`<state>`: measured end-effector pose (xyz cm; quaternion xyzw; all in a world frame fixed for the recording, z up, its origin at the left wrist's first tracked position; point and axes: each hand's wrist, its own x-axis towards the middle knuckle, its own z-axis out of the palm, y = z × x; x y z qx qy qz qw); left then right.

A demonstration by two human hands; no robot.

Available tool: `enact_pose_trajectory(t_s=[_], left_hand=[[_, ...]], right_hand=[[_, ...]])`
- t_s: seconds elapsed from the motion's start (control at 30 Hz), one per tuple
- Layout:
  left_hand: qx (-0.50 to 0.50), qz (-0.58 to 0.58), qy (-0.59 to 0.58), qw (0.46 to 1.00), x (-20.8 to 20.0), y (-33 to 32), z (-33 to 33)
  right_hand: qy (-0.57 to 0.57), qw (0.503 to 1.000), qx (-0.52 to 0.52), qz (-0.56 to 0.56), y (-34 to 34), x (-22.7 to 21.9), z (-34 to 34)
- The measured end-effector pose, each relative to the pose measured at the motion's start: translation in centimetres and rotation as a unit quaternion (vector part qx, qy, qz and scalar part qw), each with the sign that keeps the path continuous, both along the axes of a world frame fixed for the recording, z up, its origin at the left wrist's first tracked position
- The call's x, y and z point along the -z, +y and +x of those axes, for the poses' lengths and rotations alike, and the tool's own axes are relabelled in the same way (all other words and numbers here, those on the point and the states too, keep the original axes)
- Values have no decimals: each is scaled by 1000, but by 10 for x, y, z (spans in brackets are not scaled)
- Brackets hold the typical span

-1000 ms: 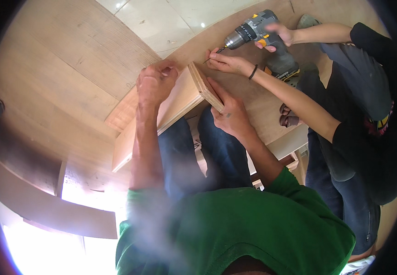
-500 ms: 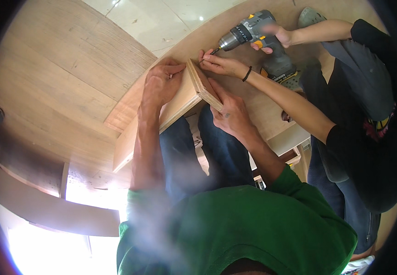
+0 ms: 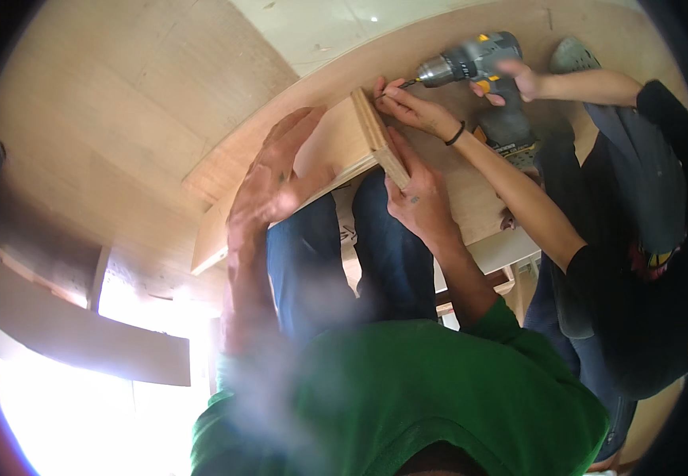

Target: The person assembles a wooden frame by aligning pieces and securing them with screws. A coworker uses a power drill to fasten the screws while the person holds the frame steady.

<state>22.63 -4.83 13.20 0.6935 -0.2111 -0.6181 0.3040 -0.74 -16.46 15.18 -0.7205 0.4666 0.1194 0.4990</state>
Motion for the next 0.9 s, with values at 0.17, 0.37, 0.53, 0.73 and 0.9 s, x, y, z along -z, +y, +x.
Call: enact_pose_trajectory(t_s=[0.17,0.37,0.53,0.73,0.9], left_hand=[[152,46,-134,978,-24,11,-15],[166,16,-180,969,-16,14,-32],[154,0,-179,972,-18,16,-36],[134,-31,-177,975,-13,22,-38],[137,-43,-159,977,-10,23,-35]], right_hand=[[-174,972,-53,-152,25,-61,5],[-68,889,351,285,100,-34,5],[-203,748,556,301,104,83,26],[-261,736,559,279,106,95,27],[-239,741,560,283,104,94,29]])
